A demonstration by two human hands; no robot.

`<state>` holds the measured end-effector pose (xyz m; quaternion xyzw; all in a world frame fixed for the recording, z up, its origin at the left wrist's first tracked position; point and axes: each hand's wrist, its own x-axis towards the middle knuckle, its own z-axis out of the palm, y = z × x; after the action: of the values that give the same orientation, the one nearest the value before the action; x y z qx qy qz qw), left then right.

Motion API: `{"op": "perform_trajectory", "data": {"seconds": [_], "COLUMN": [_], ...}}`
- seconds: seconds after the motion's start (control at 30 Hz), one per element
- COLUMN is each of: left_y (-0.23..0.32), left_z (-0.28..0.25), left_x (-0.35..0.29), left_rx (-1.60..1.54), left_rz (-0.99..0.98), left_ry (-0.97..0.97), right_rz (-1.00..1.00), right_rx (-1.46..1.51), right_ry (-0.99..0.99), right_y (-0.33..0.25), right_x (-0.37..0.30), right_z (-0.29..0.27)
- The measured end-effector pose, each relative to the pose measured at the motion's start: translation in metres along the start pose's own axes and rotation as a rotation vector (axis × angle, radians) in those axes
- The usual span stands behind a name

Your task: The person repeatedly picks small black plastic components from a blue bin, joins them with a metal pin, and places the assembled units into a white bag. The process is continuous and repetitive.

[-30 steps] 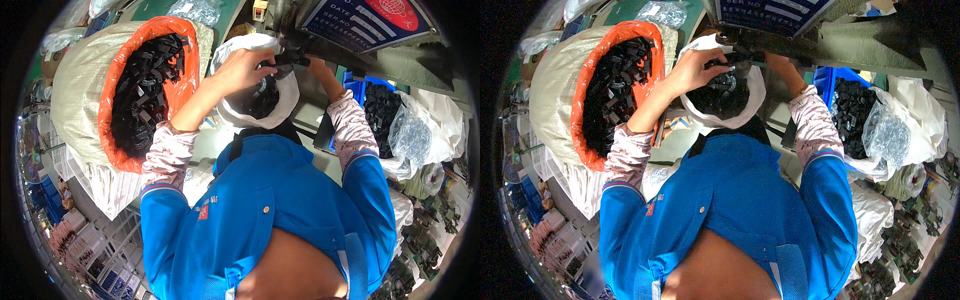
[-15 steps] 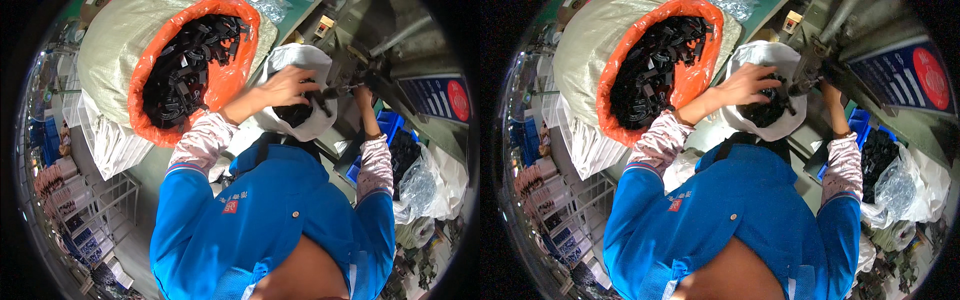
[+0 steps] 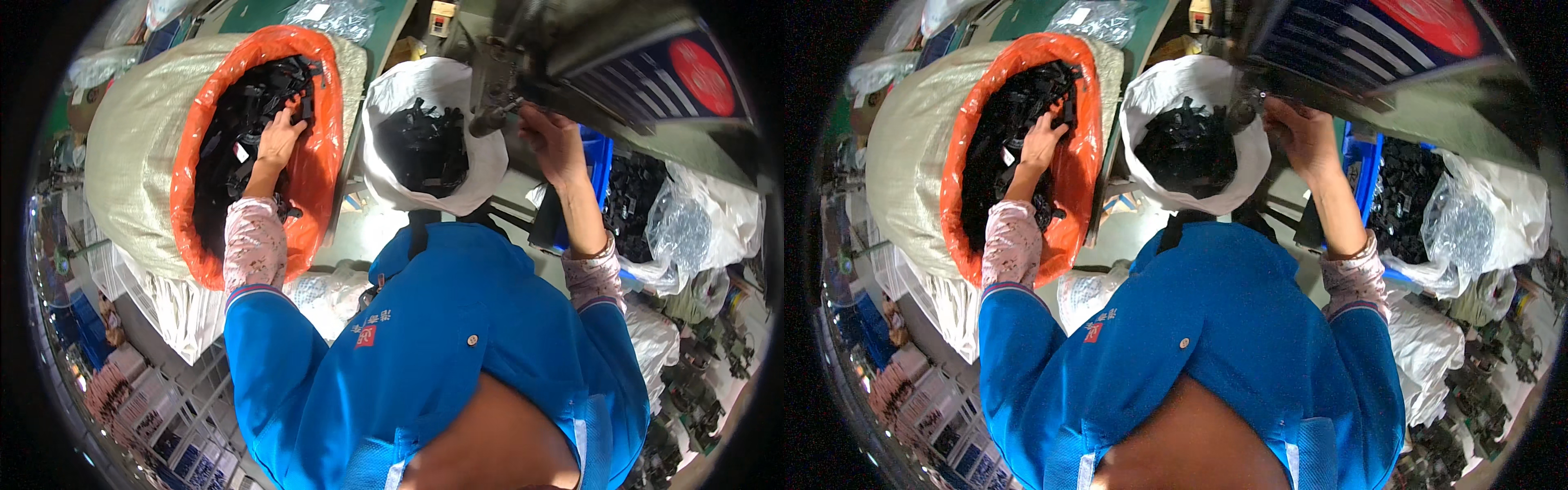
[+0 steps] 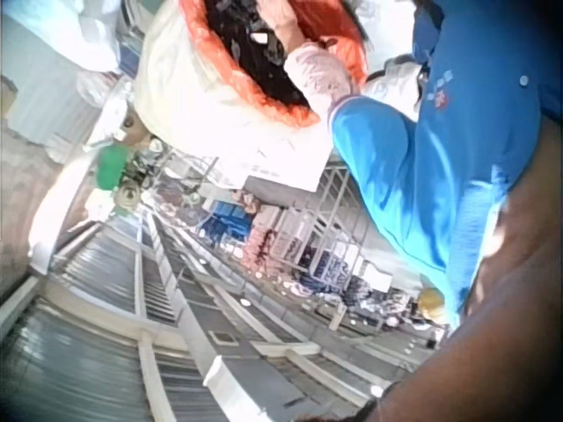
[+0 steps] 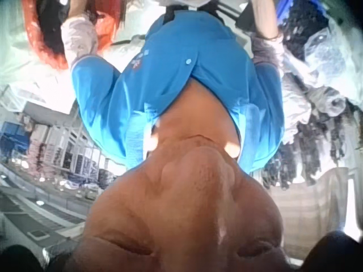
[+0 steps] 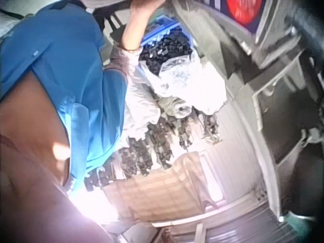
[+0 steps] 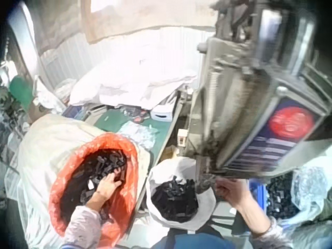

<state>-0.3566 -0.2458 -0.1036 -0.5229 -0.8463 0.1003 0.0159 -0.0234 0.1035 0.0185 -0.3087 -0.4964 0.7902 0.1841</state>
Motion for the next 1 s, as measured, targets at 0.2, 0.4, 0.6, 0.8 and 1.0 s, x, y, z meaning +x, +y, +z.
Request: {"op": "perform_trajectory", "data": {"seconds": [0.2, 0.4, 0.6, 0.8, 1.0], "left_y": [0.009, 0.018, -0.008, 0.085, 0.254], "left_z": [-0.013, -0.024, -0.061, -0.104, -0.138], "left_x": [-0.012, -0.018, -0.023, -0.027, 0.026], "left_rx": [-0.182, -0.973, -1.915, -2.586, -2.666], "left_rz": [0.069, -0.463, -0.843, -0.492, -0.313], "left_ry": [0.227, 0.741, 1.267, 0.78, -0.032], "right_rz": [-0.283, -0.222, -0.661, -0.608, -0.203], "right_rx": [-0.193, -0.177, -0.764, -1.157, -1.802], "right_ry": [-0.135, -0.086, 0.024, 0.477, 0.163], "right_y": [0.004, 0.008, 0.026, 0.002, 0.014], "right_x": [0.006, 0.014, -0.008, -0.067, -0.086], "right_z": [0.011, 0.02, 0.002, -0.183, -0.284]}}
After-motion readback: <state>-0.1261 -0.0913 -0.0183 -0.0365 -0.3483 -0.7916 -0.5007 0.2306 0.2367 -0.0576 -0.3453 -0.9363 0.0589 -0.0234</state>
